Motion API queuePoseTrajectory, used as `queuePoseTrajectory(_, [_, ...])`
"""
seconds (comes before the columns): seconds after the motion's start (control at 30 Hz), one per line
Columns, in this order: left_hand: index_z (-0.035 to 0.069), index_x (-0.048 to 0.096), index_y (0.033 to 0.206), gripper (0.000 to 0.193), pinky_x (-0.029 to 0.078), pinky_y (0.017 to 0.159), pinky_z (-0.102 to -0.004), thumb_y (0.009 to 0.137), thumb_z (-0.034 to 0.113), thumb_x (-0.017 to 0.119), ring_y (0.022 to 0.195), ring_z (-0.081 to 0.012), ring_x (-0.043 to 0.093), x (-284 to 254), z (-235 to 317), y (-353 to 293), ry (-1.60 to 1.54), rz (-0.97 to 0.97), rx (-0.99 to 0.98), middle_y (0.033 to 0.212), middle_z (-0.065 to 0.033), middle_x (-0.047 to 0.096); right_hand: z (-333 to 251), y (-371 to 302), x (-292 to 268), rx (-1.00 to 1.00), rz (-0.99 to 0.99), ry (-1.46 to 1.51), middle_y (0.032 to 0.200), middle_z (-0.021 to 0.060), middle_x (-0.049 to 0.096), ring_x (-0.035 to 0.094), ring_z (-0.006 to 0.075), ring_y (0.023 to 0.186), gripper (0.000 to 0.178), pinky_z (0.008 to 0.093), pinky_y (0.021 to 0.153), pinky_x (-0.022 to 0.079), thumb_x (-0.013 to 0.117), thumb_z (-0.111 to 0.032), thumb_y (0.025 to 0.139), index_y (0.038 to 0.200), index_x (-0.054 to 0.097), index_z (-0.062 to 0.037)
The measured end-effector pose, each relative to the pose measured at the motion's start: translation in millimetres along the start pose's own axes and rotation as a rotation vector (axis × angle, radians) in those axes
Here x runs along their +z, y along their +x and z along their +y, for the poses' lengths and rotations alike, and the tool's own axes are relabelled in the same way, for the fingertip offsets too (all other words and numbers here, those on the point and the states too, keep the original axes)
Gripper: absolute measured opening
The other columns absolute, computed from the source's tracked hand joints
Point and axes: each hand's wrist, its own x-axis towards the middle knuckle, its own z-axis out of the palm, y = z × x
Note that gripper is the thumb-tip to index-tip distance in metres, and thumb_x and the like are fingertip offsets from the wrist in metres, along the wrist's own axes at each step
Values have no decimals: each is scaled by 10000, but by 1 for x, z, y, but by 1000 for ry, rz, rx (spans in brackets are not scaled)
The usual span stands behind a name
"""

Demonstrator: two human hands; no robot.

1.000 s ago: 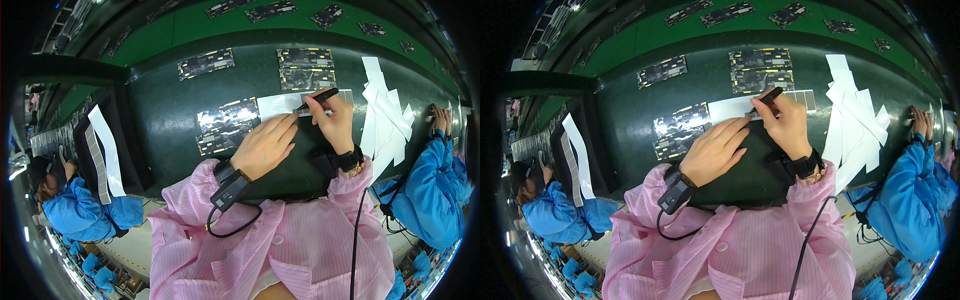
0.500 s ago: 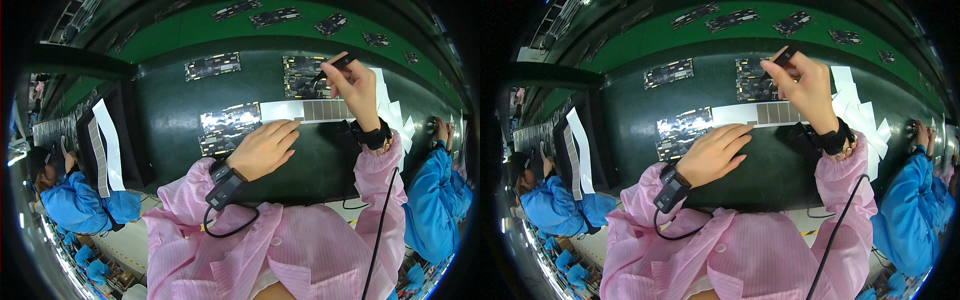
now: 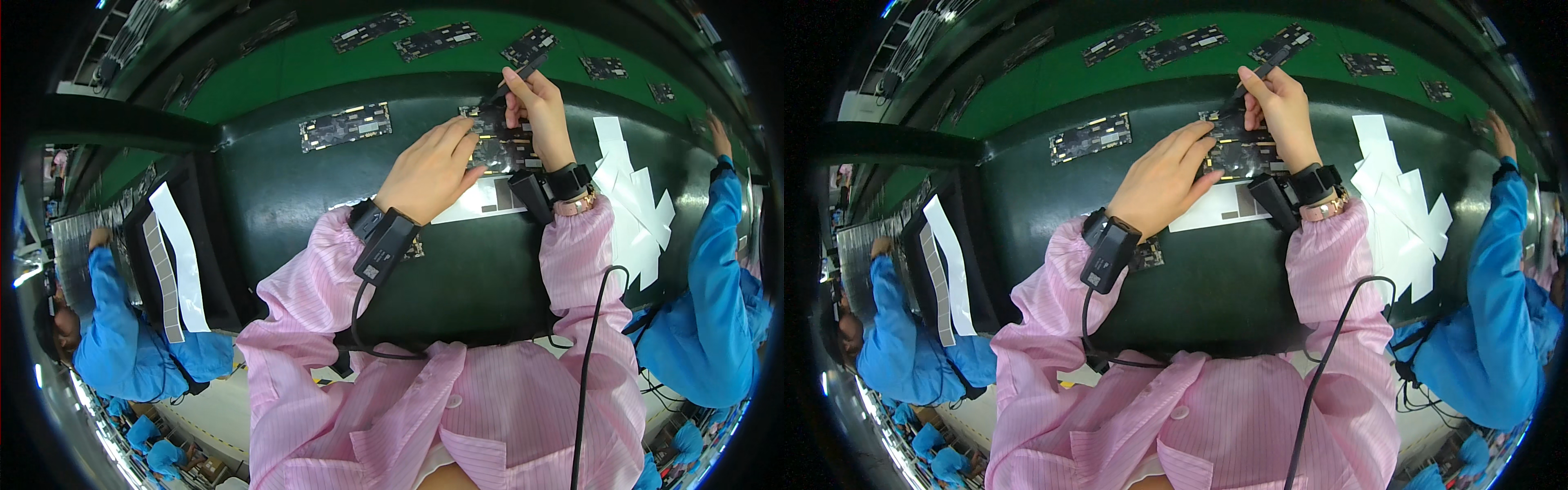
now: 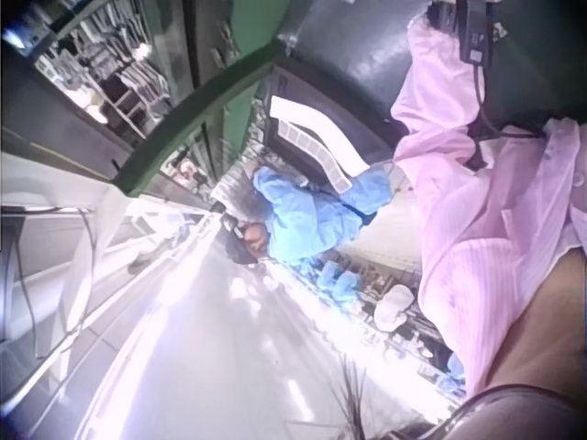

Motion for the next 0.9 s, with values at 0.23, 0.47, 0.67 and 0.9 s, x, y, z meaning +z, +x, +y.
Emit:
queuePoseTrajectory(0.23, [-17,516,1170,448,445,963,-378,849,267,646,1178,-297,496,2,-2,-1,2,-39,-24,1288,-145,472,2,-1,4,5,-5,22,603,21,548,518,103,432,263,227,414,391,640,-257,896,804,584,-17])
queuePoseTrajectory(0.47, [-17,515,1173,456,443,963,-380,841,265,650,1177,-304,493,2,-2,0,-1,-46,-37,1286,-149,472,3,-2,8,-29,16,-42,584,24,563,522,95,426,262,222,401,386,651,-242,887,790,589,-6])
queuePoseTrajectory(0.67, [-14,519,1163,446,443,962,-380,841,264,652,1171,-306,497,3,-3,-1,10,-39,-39,1279,-153,478,6,-1,8,-36,27,-98,585,23,573,539,96,431,271,222,403,395,655,-245,883,783,593,-1])
queuePoseTrajectory(0.9, [-20,522,1148,438,445,955,-377,842,265,650,1159,-304,498,6,-2,2,26,-15,-39,1281,-156,482,4,-1,9,-42,35,-165,584,26,576,546,92,437,269,230,401,403,662,-248,876,791,604,0])
